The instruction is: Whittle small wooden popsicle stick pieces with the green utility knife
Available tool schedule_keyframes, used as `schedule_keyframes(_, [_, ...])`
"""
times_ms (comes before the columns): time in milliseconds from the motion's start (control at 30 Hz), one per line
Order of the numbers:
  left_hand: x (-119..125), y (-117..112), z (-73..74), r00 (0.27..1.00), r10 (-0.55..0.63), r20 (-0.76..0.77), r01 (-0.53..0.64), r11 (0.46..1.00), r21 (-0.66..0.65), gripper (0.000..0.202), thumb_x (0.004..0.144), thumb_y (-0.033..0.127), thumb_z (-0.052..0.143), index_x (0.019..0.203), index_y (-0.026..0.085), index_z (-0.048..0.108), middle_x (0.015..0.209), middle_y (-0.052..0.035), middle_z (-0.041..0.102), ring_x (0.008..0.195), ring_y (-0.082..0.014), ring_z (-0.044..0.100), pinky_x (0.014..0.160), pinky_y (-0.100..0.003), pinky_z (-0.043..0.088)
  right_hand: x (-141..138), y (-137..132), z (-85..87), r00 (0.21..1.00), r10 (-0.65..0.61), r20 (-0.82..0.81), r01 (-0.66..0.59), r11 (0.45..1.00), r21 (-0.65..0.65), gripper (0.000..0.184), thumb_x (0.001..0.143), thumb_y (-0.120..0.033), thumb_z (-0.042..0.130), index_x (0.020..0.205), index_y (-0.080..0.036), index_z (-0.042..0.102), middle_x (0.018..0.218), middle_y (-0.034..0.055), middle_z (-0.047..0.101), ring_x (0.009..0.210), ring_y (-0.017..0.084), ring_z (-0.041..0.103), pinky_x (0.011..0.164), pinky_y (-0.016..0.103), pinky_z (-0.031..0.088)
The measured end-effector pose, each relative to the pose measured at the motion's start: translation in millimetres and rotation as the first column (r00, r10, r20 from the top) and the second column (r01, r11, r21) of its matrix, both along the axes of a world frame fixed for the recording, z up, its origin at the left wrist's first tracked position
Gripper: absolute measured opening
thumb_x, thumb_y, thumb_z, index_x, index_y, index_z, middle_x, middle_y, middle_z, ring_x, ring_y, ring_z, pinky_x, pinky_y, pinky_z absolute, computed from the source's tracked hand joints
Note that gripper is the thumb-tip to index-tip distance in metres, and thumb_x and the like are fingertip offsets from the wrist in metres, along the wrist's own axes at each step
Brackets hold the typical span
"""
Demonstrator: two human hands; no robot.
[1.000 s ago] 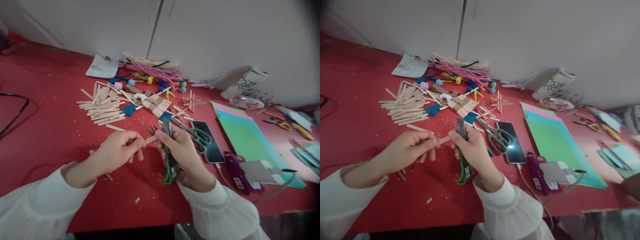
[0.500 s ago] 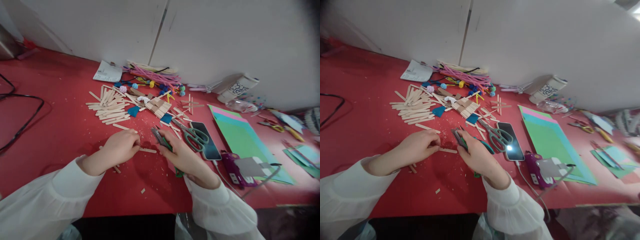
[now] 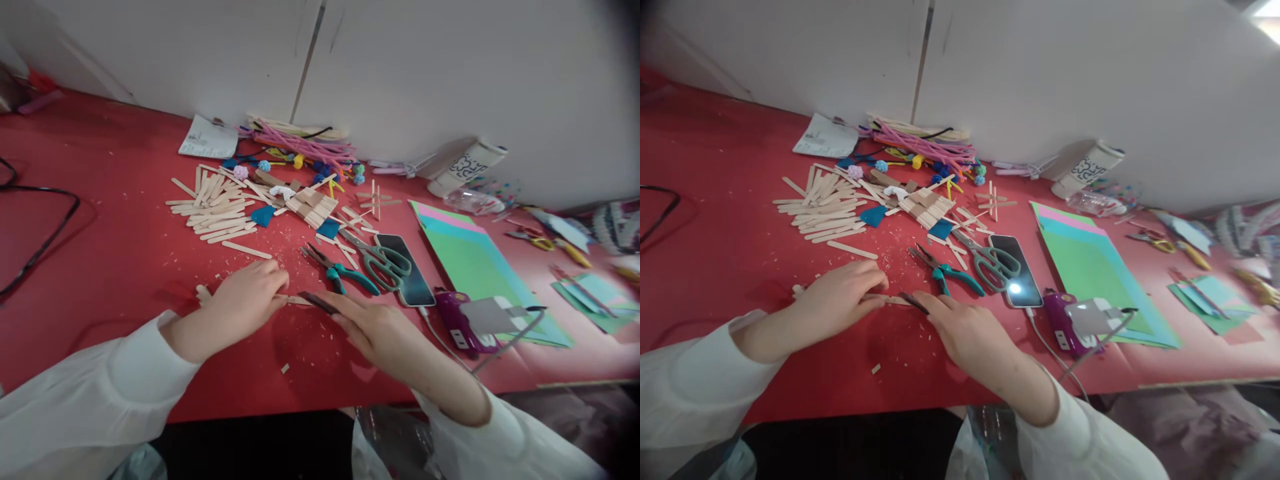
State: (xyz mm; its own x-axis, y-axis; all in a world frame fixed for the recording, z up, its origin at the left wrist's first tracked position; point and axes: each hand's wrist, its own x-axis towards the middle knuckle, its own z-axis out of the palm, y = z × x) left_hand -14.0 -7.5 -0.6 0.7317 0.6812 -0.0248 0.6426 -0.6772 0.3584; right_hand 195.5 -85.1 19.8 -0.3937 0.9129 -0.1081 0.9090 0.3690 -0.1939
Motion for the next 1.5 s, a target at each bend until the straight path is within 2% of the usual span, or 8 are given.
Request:
schedule_keyframes(167, [-5,-32,2.4,0.993,-0.052,-0.105,0.064,0.992,0.11,0.023,0.086,0.019,0.048,0.105,0.014,0.059,0.106,-0.0106,0.06,0.097,-0.0236,0.057,0.081,-0.037,0.047,3,0,6.5,0.955,0.097,0.28,-0.129,0.987,0.098,0.055,0.077,-0.003,0.045,0.129,-0.021,0.047,0.102,0.0077,0.068,0.067,0.016,0.067,0.049,0.023,0.049])
schedule_keyframes(333, [-9,-41,-12.4,0.988,-0.103,-0.117,0.122,0.979,0.164,0.057,0.077,0.037,0.063,0.126,0.009,0.049,0.124,-0.0173,0.055,0.112,-0.0297,0.052,0.09,-0.041,0.047,-1,6,11.1,0.93,0.137,0.342,-0.171,0.983,0.072,0.058,0.074,-0.003,0.052,0.129,-0.022,0.047,0.099,0.0056,0.067,0.073,0.016,0.065,0.048,0.022,0.044])
schedule_keyframes(600, [-7,-43,-17.4,0.977,-0.168,-0.13,0.192,0.962,0.194,0.079,0.069,0.061,0.061,0.13,0.013,0.048,0.125,-0.0207,0.054,0.116,-0.0352,0.05,0.091,-0.047,0.047,2,3,9.0,0.962,0.107,0.25,-0.104,0.994,-0.024,0.054,0.078,-0.004,0.046,0.129,-0.021,0.047,0.098,0.0063,0.067,0.069,0.014,0.065,0.053,0.023,0.048])
schedule_keyframes(767, [-6,-46,-16.8,0.978,-0.168,-0.124,0.191,0.959,0.21,0.088,0.065,0.069,0.057,0.132,0.013,0.047,0.127,-0.0227,0.052,0.118,-0.037,0.047,0.093,-0.048,0.044,6,-4,8.2,0.979,0.08,0.188,-0.089,0.995,0.039,0.053,0.08,-0.008,0.044,0.132,-0.023,0.045,0.096,0.0066,0.068,0.063,0.012,0.063,0.053,0.022,0.049])
schedule_keyframes(967, [-6,-47,-19.0,0.978,-0.163,-0.127,0.188,0.957,0.221,0.089,0.064,0.074,0.053,0.129,0.013,0.05,0.129,-0.0233,0.051,0.118,-0.0377,0.047,0.092,-0.05,0.046,3,-7,12.4,0.976,0.134,0.171,-0.138,0.99,0.006,0.054,0.078,-0.005,0.043,0.13,-0.019,0.046,0.086,0.0052,0.067,0.06,0.012,0.061,0.051,0.021,0.047])
schedule_keyframes(1200, [-6,-46,-23.4,0.985,-0.151,-0.084,0.169,0.945,0.279,0.087,0.063,0.075,0.052,0.127,0.018,0.053,0.125,-0.0209,0.055,0.115,-0.0368,0.05,0.09,-0.049,0.047,0,-5,16.4,0.949,0.211,0.236,-0.22,0.975,0.011,0.056,0.074,0.0,0.044,0.129,-0.01,0.043,0.09,0.0076,0.067,0.063,0.014,0.064,0.047,0.022,0.046])
schedule_keyframes(1333, [-5,-45,-24.3,0.985,-0.159,-0.062,0.17,0.942,0.29,0.089,0.061,0.077,0.051,0.128,0.018,0.053,0.123,-0.0198,0.056,0.113,-0.0359,0.051,0.09,-0.047,0.047,-1,-3,18.4,0.943,0.228,0.243,-0.238,0.971,0.012,0.053,0.073,-0.001,0.046,0.126,-0.01,0.046,0.088,0.0061,0.067,0.06,0.014,0.064,0.045,0.024,0.045])
schedule_keyframes(1500, [-6,-45,-25.0,0.989,-0.143,-0.038,0.148,0.961,0.233,0.089,0.059,0.076,0.055,0.131,0.024,0.049,0.127,-0.0167,0.053,0.116,-0.0338,0.047,0.094,-0.045,0.044,-2,-2,18.1,0.941,0.223,0.253,-0.241,0.97,0.042,0.053,0.072,0.0,0.044,0.124,-0.011,0.049,0.083,0.0045,0.066,0.058,0.013,0.063,0.041,0.024,0.041])
